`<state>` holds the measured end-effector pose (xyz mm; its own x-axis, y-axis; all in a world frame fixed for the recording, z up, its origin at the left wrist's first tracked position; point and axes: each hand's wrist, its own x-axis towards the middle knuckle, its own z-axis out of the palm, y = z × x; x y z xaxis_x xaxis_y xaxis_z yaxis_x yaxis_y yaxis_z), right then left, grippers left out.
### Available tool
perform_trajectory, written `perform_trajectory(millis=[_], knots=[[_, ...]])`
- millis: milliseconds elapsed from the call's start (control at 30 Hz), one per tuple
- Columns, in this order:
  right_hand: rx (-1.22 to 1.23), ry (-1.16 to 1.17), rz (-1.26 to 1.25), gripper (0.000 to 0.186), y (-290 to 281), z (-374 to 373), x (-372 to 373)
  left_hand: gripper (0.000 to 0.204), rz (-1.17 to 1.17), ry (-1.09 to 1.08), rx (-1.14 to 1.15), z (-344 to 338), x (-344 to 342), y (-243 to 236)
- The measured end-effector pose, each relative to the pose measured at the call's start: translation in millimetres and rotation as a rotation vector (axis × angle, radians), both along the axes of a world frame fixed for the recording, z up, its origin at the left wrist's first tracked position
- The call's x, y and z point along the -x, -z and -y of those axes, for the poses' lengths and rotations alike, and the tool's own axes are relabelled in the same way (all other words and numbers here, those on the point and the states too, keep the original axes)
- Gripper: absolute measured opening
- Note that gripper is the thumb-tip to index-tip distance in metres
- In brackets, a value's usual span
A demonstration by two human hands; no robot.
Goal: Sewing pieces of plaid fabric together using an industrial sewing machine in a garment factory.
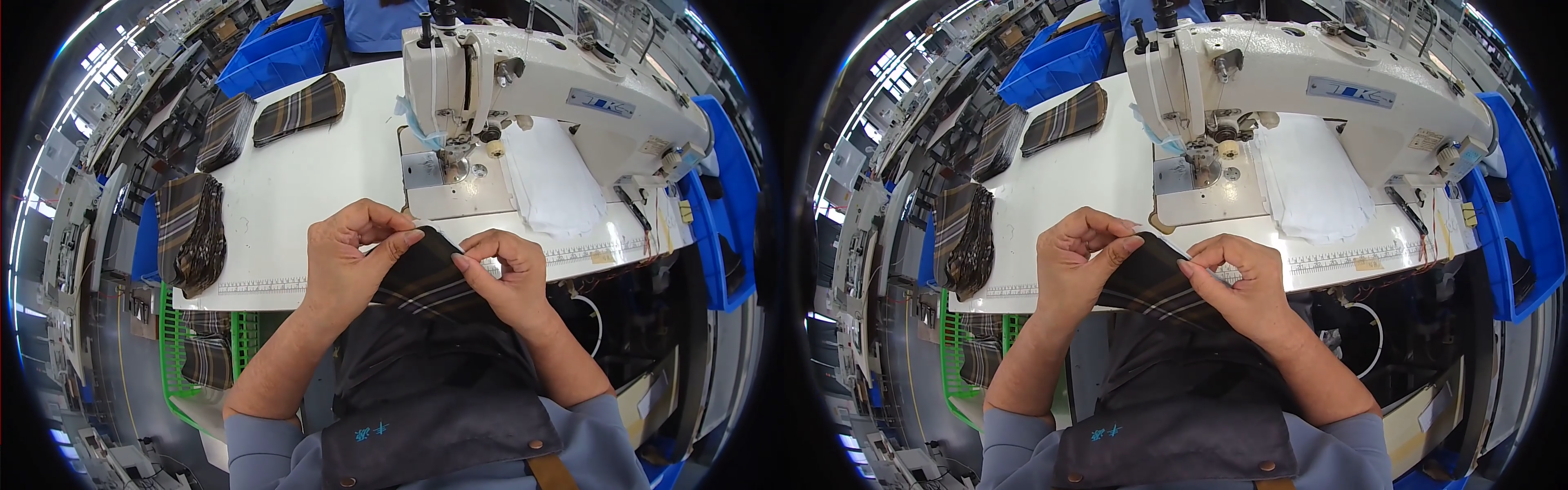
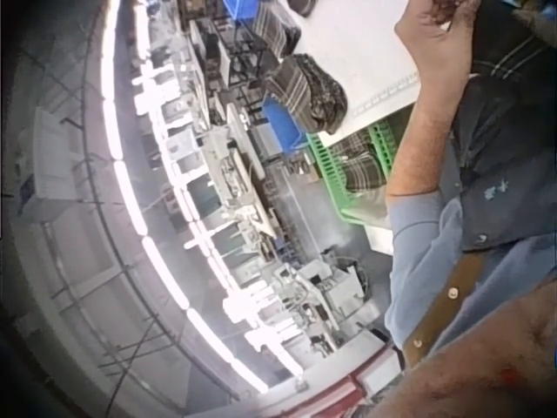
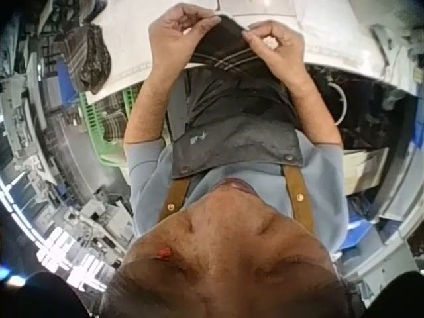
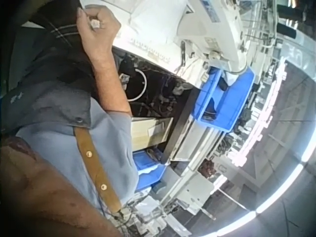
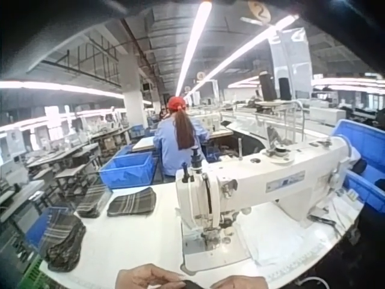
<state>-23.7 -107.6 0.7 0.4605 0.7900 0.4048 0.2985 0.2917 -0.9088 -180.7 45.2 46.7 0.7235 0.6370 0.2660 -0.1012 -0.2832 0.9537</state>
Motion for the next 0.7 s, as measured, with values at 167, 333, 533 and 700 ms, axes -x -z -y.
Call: perform_trajectory(millis=[167, 333, 533, 700], knots=[[-0.002, 0.001, -0.019, 0.008, 1.1, -1.4, 1.2, 0.014, -0.007, -0.021, -0.055, 0.1, -1.1, -2.3], [-0.014, 0.014, 0.015, 0.008, 2.9, -2.7, -0.1, 0.013, 0.015, -0.007, -0.058, -1.8, -2.1, -0.2], [-0.013, 0.017, 0.023, 0.008, 3.3, -5.1, -0.2, 0.010, 0.036, -0.034, 0.006, -2.6, -5.4, 0.0], [-0.010, 0.016, 0.038, 0.008, 2.8, -7.2, 1.7, 0.010, -0.129, 0.050, 0.053, -11.2, -3.2, -5.6]])
